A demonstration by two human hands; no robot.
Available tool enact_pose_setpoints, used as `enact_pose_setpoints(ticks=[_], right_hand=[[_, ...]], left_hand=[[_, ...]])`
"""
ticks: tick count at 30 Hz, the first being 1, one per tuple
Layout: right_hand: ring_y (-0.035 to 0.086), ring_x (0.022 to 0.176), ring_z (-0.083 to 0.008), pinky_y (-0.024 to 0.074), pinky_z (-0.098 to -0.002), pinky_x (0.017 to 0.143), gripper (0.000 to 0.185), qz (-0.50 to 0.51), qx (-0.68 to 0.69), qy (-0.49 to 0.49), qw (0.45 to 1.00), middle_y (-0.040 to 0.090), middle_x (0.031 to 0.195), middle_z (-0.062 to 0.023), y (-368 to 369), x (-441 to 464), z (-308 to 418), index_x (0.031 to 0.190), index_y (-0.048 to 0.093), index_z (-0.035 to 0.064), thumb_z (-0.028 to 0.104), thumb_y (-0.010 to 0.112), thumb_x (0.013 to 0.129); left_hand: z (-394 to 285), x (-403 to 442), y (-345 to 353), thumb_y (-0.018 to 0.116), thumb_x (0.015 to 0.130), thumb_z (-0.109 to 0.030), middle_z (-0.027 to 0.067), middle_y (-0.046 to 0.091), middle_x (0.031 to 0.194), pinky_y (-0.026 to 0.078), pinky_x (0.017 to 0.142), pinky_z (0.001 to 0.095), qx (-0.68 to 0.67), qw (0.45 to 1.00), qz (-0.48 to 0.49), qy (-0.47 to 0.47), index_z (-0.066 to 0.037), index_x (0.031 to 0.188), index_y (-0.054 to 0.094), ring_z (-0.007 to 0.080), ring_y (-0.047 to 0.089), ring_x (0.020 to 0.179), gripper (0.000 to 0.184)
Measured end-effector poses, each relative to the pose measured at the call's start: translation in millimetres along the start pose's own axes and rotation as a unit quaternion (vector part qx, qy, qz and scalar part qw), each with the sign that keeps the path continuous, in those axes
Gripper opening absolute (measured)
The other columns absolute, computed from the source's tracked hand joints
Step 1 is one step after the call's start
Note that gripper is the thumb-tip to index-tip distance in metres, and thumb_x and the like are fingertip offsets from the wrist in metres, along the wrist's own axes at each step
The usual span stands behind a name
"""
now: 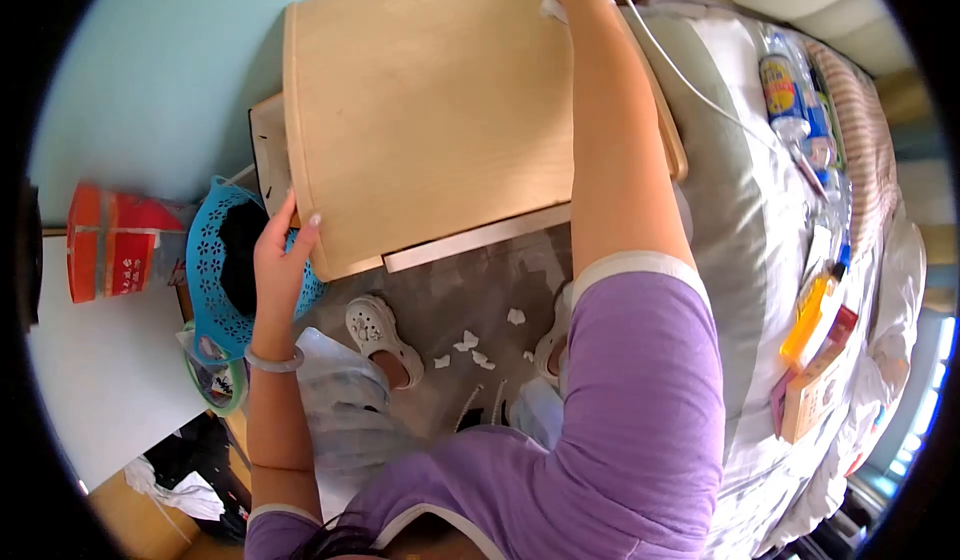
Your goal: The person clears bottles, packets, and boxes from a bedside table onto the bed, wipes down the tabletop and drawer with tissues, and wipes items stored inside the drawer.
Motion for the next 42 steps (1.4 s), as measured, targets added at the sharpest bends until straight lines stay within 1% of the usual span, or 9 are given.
enact_pose_setpoints(ticks=[3, 6, 9, 13, 21, 28, 32, 38, 42], right_hand=[[0.043, 0.114, -0.0265, 0.0311, -0.0423, 0.097, 0.036, -0.076, 0.275, 0.132, 0.949, 0.049, 0.12, -0.0157, -24, -35, -23, 0.115, 0.052, 0.0045, 0.018, 0.043, 0.082], [0.051, 0.105, -0.0303, 0.0441, -0.0381, 0.086, 0.032, -0.146, 0.361, 0.095, 0.916, 0.045, 0.124, -0.0162, -27, -73, -25, 0.112, 0.05, 0.0052, 0.011, 0.041, 0.082], [0.04, 0.117, -0.0266, 0.0361, -0.0365, 0.094, 0.029, -0.159, 0.41, 0.139, 0.887, 0.047, 0.123, -0.0115, -48, -131, -25, 0.109, 0.053, 0.0066, 0.015, 0.041, 0.084], [0.039, 0.118, -0.0278, 0.0338, -0.0353, 0.097, 0.028, -0.227, 0.396, 0.143, 0.878, 0.046, 0.124, -0.014, -61, -197, -24, 0.108, 0.052, 0.0027, 0.012, 0.043, 0.083], [0.039, 0.119, -0.0289, 0.0328, -0.0396, 0.097, 0.03, -0.209, 0.41, 0.159, 0.874, 0.046, 0.124, -0.0159, -73, -298, -15, 0.111, 0.051, 0.001, 0.01, 0.045, 0.082], [0.046, 0.113, -0.0294, 0.0327, -0.0402, 0.096, 0.037, -0.261, 0.395, 0.215, 0.854, 0.052, 0.115, -0.0194, -102, -292, 25, 0.111, 0.05, -0.0005, 0.005, 0.047, 0.075], [0.045, 0.113, -0.0249, 0.0349, -0.0385, 0.092, 0.042, -0.204, 0.382, 0.192, 0.881, 0.052, 0.116, -0.015, -147, -283, 84, 0.115, 0.049, 0.0029, 0.004, 0.05, 0.073], [0.045, 0.115, -0.0252, 0.033, -0.0406, 0.094, 0.04, -0.291, 0.565, 0.063, 0.769, 0.052, 0.117, -0.0135, -252, -292, 177, 0.112, 0.052, 0.0043, -0.002, 0.047, 0.073], [0.046, 0.112, -0.031, 0.034, -0.0413, 0.094, 0.033, -0.231, 0.703, 0.003, 0.673, 0.053, 0.115, -0.0159, -273, -302, 186, 0.113, 0.054, 0.0059, 0.003, 0.048, 0.081]], left_hand=[[-1, 1, 0, 0.058, 0.082, -0.014, 0.0158, 0.052, 0.115, 0.037, 0.088, 0.0272, -0.015, 1.0, 0.003, 0.01, 0.003, 0.123, 0.043, 0.018, 0.05, 0.104, 0.047], [1, 0, 3, 0.056, 0.084, -0.013, 0.0136, 0.053, 0.115, 0.039, 0.087, 0.0255, -0.07, 0.997, 0.009, 0.006, 0.004, 0.123, 0.042, 0.0154, 0.05, 0.102, 0.045], [-7, 0, 4, 0.055, 0.085, -0.012, 0.0124, 0.053, 0.116, 0.04, 0.085, 0.0241, -0.098, 0.995, 0.02, 0.019, 0.005, 0.124, 0.041, 0.0132, 0.05, 0.1, 0.045], [-5, -1, 4, 0.056, 0.085, -0.012, 0.0123, 0.052, 0.116, 0.04, 0.084, 0.0234, -0.095, 0.995, 0.01, 0.025, 0.007, 0.124, 0.04, 0.0119, 0.051, 0.099, 0.047], [4, 3, 4, 0.059, 0.083, -0.017, 0.015, 0.053, 0.113, 0.04, 0.084, 0.0249, -0.106, 0.994, 0.006, 0.023, 0.008, 0.124, 0.039, 0.0145, 0.052, 0.098, 0.052], [14, 4, 6, 0.059, 0.083, -0.021, 0.0176, 0.053, 0.112, 0.039, 0.086, 0.0271, -0.108, 0.994, -0.002, 0.029, 0.008, 0.123, 0.039, 0.0183, 0.051, 0.101, 0.053], [18, 5, 8, 0.059, 0.083, -0.021, 0.018, 0.051, 0.118, 0.037, 0.089, 0.0267, -0.125, 0.992, 0.001, 0.026, 0.008, 0.123, 0.039, 0.0187, 0.049, 0.106, 0.054], [30, 6, 4, 0.05, 0.087, -0.036, 0.0157, 0.043, 0.128, 0.026, 0.099, 0.0281, -0.242, 0.97, 0.011, -0.037, 0.007, 0.124, 0.04, 0.0192, 0.038, 0.12, 0.058], [27, 6, -1, 0.032, 0.086, -0.059, 0.0174, 0.032, 0.136, 0.014, 0.104, 0.0298, -0.263, 0.96, 0.054, -0.084, 0.007, 0.126, 0.037, 0.0211, 0.025, 0.128, 0.077]])
Point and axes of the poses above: each hand's wrist, its own x-axis towards the middle knuckle, its own y-axis out of the palm, z = x × y, the point moved 7 cm from there along x, towards the middle knuckle
